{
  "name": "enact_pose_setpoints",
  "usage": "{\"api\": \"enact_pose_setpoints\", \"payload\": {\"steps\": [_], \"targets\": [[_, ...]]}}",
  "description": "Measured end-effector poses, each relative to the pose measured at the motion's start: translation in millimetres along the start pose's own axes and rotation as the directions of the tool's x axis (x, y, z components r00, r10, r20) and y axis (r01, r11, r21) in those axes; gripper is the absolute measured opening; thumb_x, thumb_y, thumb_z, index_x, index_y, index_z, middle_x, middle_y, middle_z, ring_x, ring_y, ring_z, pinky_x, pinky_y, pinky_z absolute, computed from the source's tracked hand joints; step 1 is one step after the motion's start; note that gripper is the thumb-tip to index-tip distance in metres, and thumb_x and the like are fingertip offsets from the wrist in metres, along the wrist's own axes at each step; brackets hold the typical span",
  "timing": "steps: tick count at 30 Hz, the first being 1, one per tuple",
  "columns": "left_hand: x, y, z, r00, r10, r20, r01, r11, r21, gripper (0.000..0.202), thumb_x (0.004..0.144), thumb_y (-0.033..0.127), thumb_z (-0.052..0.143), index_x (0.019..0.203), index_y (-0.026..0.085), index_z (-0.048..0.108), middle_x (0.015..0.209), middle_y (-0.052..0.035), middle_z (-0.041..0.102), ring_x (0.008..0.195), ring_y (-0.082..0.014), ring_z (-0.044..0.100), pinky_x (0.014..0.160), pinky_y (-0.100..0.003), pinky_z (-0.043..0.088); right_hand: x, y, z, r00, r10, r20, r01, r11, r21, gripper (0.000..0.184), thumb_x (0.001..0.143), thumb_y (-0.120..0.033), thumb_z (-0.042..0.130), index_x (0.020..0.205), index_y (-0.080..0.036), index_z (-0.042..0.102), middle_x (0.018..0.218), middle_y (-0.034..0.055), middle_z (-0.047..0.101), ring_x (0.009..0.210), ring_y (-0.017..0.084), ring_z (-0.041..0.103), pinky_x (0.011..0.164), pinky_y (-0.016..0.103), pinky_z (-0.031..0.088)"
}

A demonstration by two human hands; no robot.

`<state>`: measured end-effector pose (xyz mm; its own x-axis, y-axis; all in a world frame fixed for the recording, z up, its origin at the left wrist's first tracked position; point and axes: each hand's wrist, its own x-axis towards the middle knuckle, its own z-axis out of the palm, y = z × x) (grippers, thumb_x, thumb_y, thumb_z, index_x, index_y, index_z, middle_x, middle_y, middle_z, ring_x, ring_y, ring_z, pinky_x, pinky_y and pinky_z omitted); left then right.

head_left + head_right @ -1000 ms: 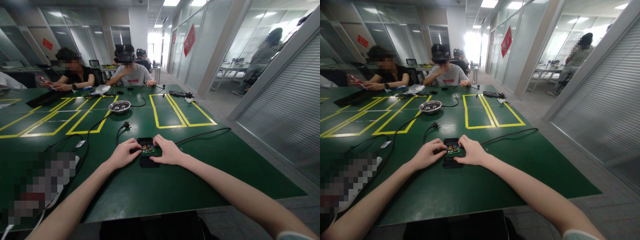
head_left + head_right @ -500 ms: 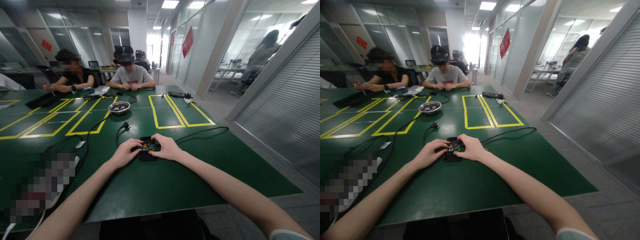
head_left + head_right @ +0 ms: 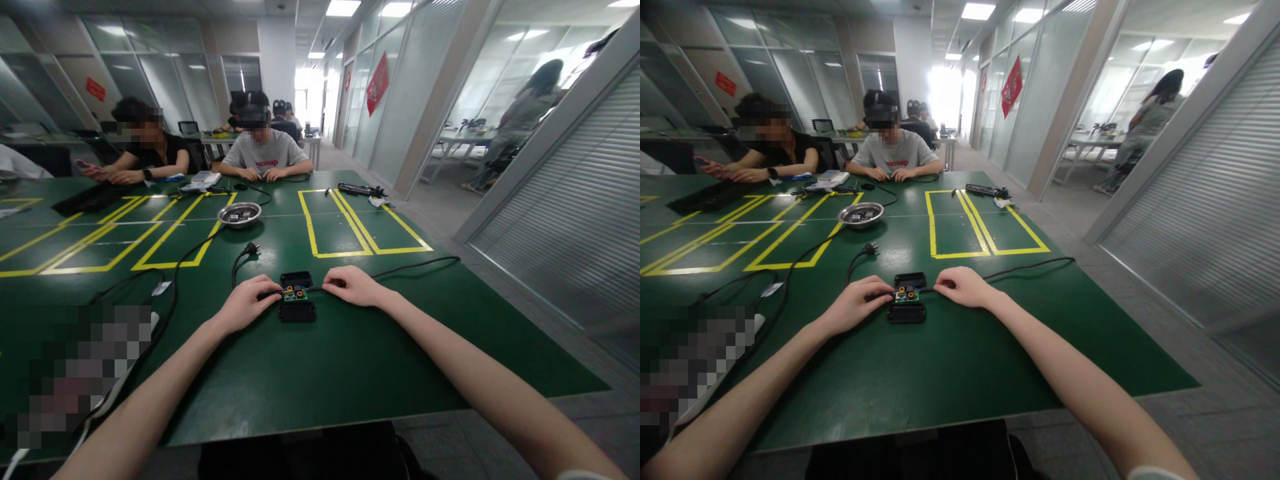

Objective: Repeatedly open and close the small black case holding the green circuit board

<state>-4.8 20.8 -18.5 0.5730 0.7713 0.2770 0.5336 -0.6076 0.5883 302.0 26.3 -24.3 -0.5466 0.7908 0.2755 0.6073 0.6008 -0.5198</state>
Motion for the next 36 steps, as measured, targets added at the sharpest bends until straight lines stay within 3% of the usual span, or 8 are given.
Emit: {"api": "enact_pose_setpoints", "payload": {"steps": [4, 7, 11, 17, 22, 26, 30, 36], "targets": [[0, 5, -6.9, 0.995, -0.094, 0.035, 0.097, 0.986, -0.132, 0.025, 0.092, 0.038, 0.063, 0.102, 0.020, 0.078, 0.097, -0.0059, 0.077, 0.091, -0.0216, 0.071, 0.081, -0.032, 0.055, -1, 3, -7, 0.998, 0.046, 0.049, -0.057, 0.968, 0.245, 0.029, 0.091, -0.041, 0.064, 0.077, -0.017, 0.070, 0.068, 0.0019, 0.066, 0.060, 0.013, 0.052, 0.059, 0.026, 0.039], [-1, 10, -12.9, 0.980, -0.188, 0.063, 0.198, 0.947, -0.254, 0.028, 0.087, 0.041, 0.068, 0.098, 0.017, 0.078, 0.092, -0.0054, 0.077, 0.084, -0.0203, 0.069, 0.076, -0.030, 0.053, -2, -2, -11, 0.988, 0.103, 0.111, -0.141, 0.891, 0.431, 0.037, 0.086, -0.051, 0.070, 0.075, -0.016, 0.070, 0.063, 0.0000, 0.062, 0.053, 0.011, 0.048, 0.053, 0.025, 0.038], [-3, 15, -19.9, 0.947, -0.237, 0.218, 0.303, 0.883, -0.358, 0.031, 0.080, 0.043, 0.073, 0.091, 0.015, 0.076, 0.074, -0.0013, 0.070, 0.067, -0.0150, 0.062, 0.064, -0.025, 0.048, -3, -9, -14, 0.960, 0.088, 0.266, -0.229, 0.792, 0.566, 0.038, 0.080, -0.052, 0.076, 0.078, -0.015, 0.069, 0.061, -0.0016, 0.061, 0.046, 0.008, 0.045, 0.047, 0.023, 0.036], [-4, 17, -19.2, 0.917, -0.241, 0.317, 0.349, 0.870, -0.349, 0.031, 0.077, 0.044, 0.076, 0.088, 0.015, 0.075, 0.069, 0.0009, 0.065, 0.062, -0.0123, 0.056, 0.059, -0.023, 0.043, -4, -11, -11, 0.942, 0.092, 0.322, -0.265, 0.793, 0.548, 0.033, 0.078, -0.046, 0.078, 0.077, -0.014, 0.070, 0.059, -0.0024, 0.060, 0.047, 0.008, 0.047, 0.047, 0.021, 0.036], [-5, 15, -14.3, 0.935, -0.205, 0.289, 0.302, 0.887, -0.349, 0.026, 0.080, 0.041, 0.074, 0.089, 0.016, 0.075, 0.071, -0.0003, 0.070, 0.063, -0.0136, 0.060, 0.058, -0.023, 0.046, -4, -9, -11, 0.954, 0.092, 0.284, -0.231, 0.829, 0.509, 0.029, 0.080, -0.042, 0.075, 0.075, -0.014, 0.071, 0.059, -0.0027, 0.059, 0.052, 0.009, 0.047, 0.051, 0.022, 0.036], [-6, 15, -11.0, 0.966, -0.173, 0.192, 0.226, 0.926, -0.303, 0.022, 0.083, 0.039, 0.073, 0.087, 0.018, 0.076, 0.077, -0.0026, 0.075, 0.070, -0.0164, 0.067, 0.065, -0.027, 0.052, -4, -7, -12, 0.961, 0.110, 0.252, -0.215, 0.872, 0.440, 0.028, 0.081, -0.042, 0.073, 0.075, -0.015, 0.071, 0.060, -0.0021, 0.060, 0.053, 0.010, 0.047, 0.052, 0.024, 0.037], [-5, 16, -10.9, 0.985, -0.116, 0.130, 0.139, 0.974, -0.180, 0.023, 0.087, 0.039, 0.069, 0.086, 0.018, 0.077, 0.078, -0.0027, 0.075, 0.071, -0.0170, 0.067, 0.066, -0.027, 0.051, -4, -9, -9, 0.987, 0.050, 0.155, -0.101, 0.935, 0.341, 0.022, 0.085, -0.036, 0.071, 0.081, -0.015, 0.073, 0.070, 0.0013, 0.066, 0.060, 0.012, 0.052, 0.057, 0.025, 0.042], [-6, 15, -13.2, 0.982, -0.060, 0.177, 0.082, 0.989, -0.121, 0.020, 0.088, 0.033, 0.065, 0.079, 0.017, 0.072, 0.076, -0.0013, 0.072, 0.069, -0.0152, 0.063, 0.064, -0.025, 0.047, -5, -12, 0, 0.993, -0.044, 0.112, 0.011, 0.962, 0.275, 0.015, 0.090, -0.028, 0.067, 0.095, -0.018, 0.076, 0.088, 0.0041, 0.073, 0.071, 0.015, 0.061, 0.065, 0.026, 0.047]]}}
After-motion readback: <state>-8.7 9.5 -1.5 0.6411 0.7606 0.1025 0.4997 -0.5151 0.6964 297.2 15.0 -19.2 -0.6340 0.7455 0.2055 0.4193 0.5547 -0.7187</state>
